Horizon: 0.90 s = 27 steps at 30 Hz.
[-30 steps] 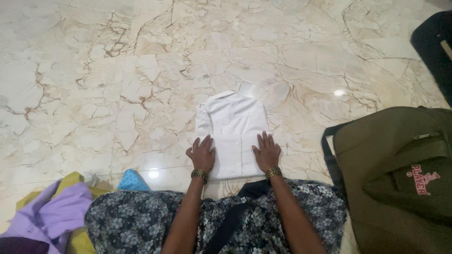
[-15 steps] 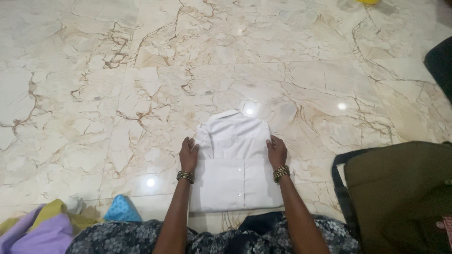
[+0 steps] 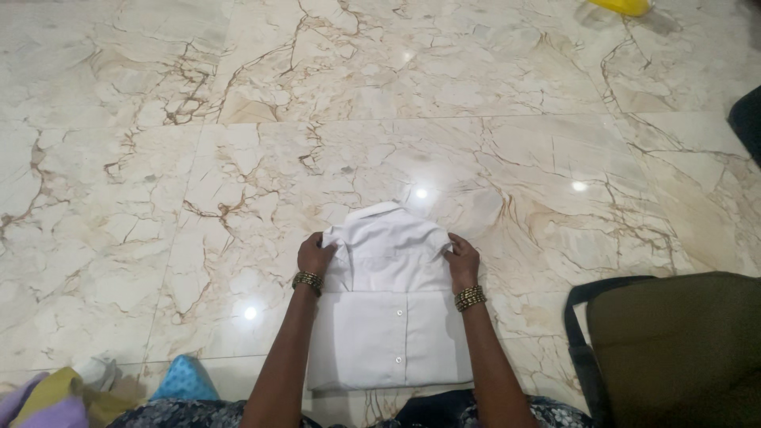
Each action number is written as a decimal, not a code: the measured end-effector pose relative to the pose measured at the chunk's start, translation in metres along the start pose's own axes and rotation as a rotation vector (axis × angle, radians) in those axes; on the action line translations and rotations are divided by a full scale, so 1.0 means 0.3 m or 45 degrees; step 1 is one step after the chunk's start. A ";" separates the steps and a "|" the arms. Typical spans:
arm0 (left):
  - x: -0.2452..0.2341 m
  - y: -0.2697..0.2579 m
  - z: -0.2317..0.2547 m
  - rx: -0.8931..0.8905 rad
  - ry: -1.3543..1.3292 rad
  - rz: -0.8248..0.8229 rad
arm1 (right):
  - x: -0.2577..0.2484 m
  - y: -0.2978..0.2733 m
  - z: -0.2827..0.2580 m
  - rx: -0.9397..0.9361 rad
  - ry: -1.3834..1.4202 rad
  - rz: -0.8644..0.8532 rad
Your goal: The person folds a white collared shirt by smoothing it, folding the sleeves inward, and folding the bottom half upward while sitting on a patterned floor near other laundry items.
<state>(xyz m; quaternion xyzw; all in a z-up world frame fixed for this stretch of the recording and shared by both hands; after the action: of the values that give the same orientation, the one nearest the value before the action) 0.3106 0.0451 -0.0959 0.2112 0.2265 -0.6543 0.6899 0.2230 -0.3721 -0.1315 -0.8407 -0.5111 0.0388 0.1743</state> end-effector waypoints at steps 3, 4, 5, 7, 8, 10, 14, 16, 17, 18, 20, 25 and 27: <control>-0.029 -0.026 0.022 -0.054 -0.245 0.023 | 0.003 -0.045 -0.047 -0.003 0.203 -0.125; -0.057 -0.035 0.052 -0.040 -0.332 0.019 | 0.007 -0.063 -0.081 -0.024 0.234 -0.188; -0.088 -0.054 0.087 -0.024 -0.420 0.014 | 0.010 -0.087 -0.114 -0.045 0.265 -0.251; -0.162 -0.114 0.173 0.039 -0.453 -0.012 | 0.000 -0.151 -0.155 -0.057 0.243 -0.312; -0.198 -0.153 0.216 0.070 -0.470 -0.030 | -0.012 -0.186 -0.167 -0.062 0.231 -0.338; -0.283 -0.242 0.303 0.222 -0.352 -0.015 | -0.045 -0.248 -0.196 -0.106 0.109 -0.401; -0.391 -0.472 0.425 0.617 -0.147 -0.019 | -0.152 -0.409 -0.267 -0.339 -0.268 -0.443; -0.403 -0.600 0.406 0.646 0.113 0.029 | -0.184 -0.518 -0.297 -0.491 -0.512 -0.402; -0.400 -0.663 0.383 0.661 0.242 0.051 | -0.199 -0.577 -0.312 -0.565 -0.634 -0.379; -0.384 -0.704 0.343 0.619 0.295 0.033 | -0.215 -0.616 -0.311 -0.541 -0.762 -0.320; -0.337 -0.749 0.251 0.532 0.404 -0.004 | -0.226 -0.688 -0.296 -0.484 -1.013 -0.204; -0.191 -0.728 0.061 0.490 0.493 -0.077 | -0.265 -0.753 -0.203 -0.217 -1.500 0.236; -0.171 -0.740 0.029 0.497 0.458 -0.062 | -0.279 -0.780 -0.180 -0.329 -1.464 0.355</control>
<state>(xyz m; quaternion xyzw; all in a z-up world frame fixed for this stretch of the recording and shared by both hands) 0.0871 0.0694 -0.0575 0.4475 0.2201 -0.6540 0.5689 -0.0014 -0.3613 -0.0126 -0.7585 -0.4090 0.4470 -0.2401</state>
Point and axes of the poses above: each hand's wrist, its own y-axis towards the middle knuckle, its own x-axis out of the palm, z = x × y, the point moved 9 cm from there along y, towards the middle knuckle, and after that the axes turned 9 degrees about x, right-handed, at the moved point
